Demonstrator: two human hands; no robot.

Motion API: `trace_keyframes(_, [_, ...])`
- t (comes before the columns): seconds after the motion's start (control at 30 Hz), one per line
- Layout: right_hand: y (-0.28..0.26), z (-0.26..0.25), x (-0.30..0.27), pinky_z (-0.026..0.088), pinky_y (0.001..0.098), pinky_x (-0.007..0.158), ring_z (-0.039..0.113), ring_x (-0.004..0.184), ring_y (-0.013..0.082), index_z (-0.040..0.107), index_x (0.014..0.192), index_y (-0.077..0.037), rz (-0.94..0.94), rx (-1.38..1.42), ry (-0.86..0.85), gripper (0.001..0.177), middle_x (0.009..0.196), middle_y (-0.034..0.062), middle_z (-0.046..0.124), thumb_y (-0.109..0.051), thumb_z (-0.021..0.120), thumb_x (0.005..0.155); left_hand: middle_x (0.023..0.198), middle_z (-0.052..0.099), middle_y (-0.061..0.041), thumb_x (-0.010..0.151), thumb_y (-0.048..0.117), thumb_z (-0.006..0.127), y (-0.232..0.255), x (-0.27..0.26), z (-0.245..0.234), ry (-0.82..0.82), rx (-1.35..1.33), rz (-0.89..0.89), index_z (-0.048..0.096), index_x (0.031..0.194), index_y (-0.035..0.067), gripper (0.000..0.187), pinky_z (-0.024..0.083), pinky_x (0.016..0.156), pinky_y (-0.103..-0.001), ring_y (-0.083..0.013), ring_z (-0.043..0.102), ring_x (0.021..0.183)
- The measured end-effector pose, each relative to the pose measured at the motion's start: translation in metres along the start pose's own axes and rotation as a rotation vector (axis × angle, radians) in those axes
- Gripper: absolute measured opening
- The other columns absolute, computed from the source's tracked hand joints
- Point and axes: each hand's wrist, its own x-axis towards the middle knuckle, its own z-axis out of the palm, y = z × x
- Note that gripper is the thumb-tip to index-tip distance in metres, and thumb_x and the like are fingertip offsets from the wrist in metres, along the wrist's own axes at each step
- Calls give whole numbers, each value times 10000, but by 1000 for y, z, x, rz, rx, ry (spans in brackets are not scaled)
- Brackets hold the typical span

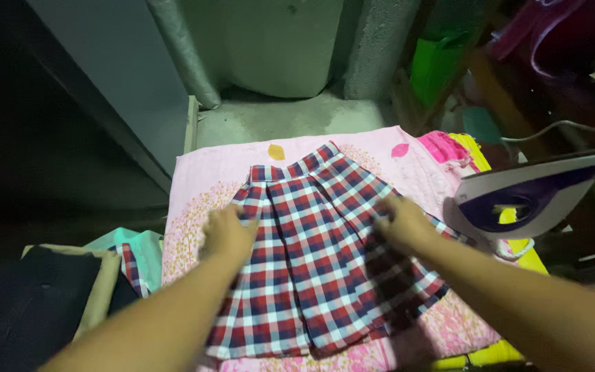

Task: The person irons a pair of dark shorts on a pink patterned cloth, then switches to a pair of red, white, and blue plaid shorts. They smooth the fabric with one hand while moving the iron with the other, folding and repositioning the plaid shorts to iron different sections.

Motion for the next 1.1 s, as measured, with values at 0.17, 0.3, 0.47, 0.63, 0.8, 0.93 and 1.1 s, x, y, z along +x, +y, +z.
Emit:
trace_keyframes(0.17, [45, -18, 52, 548, 435, 883, 684, 989, 352, 593, 1359, -56, 61, -233, 16, 739, 1103, 209, 711, -403, 842, 756, 1245, 657, -174, 877, 468, 765, -2, 71, -1, 18, -44, 84, 678, 1268, 110, 537, 489, 982, -507, -368, 615, 1162])
trace_keyframes(0.3, [70, -19, 53, 577, 386, 842, 749, 918, 280, 757, 1174, 2, 369, -164, -213, 657, 1037, 185, 792, -513, 803, 769, 984, 789, -206, 908, 376, 715, -11, 113, 19, -223, -188, 41, 743, 1158, 57, 407, 618, 844, -482, -393, 790, 900])
trace_keyframes(0.47, [86, -35, 34, 539, 385, 763, 702, 816, 271, 818, 1011, 51, 440, -112, -320, 659, 872, 172, 764, -566, 802, 780, 1063, 772, -180, 850, 318, 746, -10, 144, 26, 60, -229, 200, 770, 1157, 93, 381, 567, 911, -432, -339, 747, 999])
trace_keyframes(0.63, [105, -45, 11, 541, 406, 662, 650, 693, 228, 786, 959, -25, 496, 64, -384, 457, 803, 110, 721, -434, 826, 759, 1191, 722, -194, 833, 373, 814, -5, 129, 13, -48, -134, 136, 677, 1265, 63, 549, 541, 959, -421, -337, 702, 1092])
trace_keyframes(0.8, [138, -37, 5, 476, 416, 601, 556, 625, 250, 798, 1018, 65, 638, 271, -384, 482, 790, 145, 645, -383, 828, 841, 1382, 578, -157, 921, 379, 710, 1, 75, -8, 50, 67, 52, 633, 1366, 185, 491, 415, 1090, -549, -342, 546, 1299])
trace_keyframes(0.93, [164, -25, -7, 546, 394, 772, 701, 828, 264, 757, 1138, 12, 379, 39, -138, 480, 961, 149, 750, -341, 807, 816, 1574, 343, -144, 877, 386, 683, 16, 11, 13, 122, 281, 433, 408, 1554, 183, 758, 386, 1117, -555, -358, 407, 1397])
trace_keyframes(1.1, [194, -27, -33, 574, 396, 877, 772, 979, 309, 737, 1199, -11, 369, -40, 114, 516, 1074, 205, 801, -361, 773, 820, 1678, 56, -179, 964, 548, 560, -12, -94, 73, -182, 364, 882, 234, 1612, 161, 822, 156, 1132, -719, -390, 96, 1538])
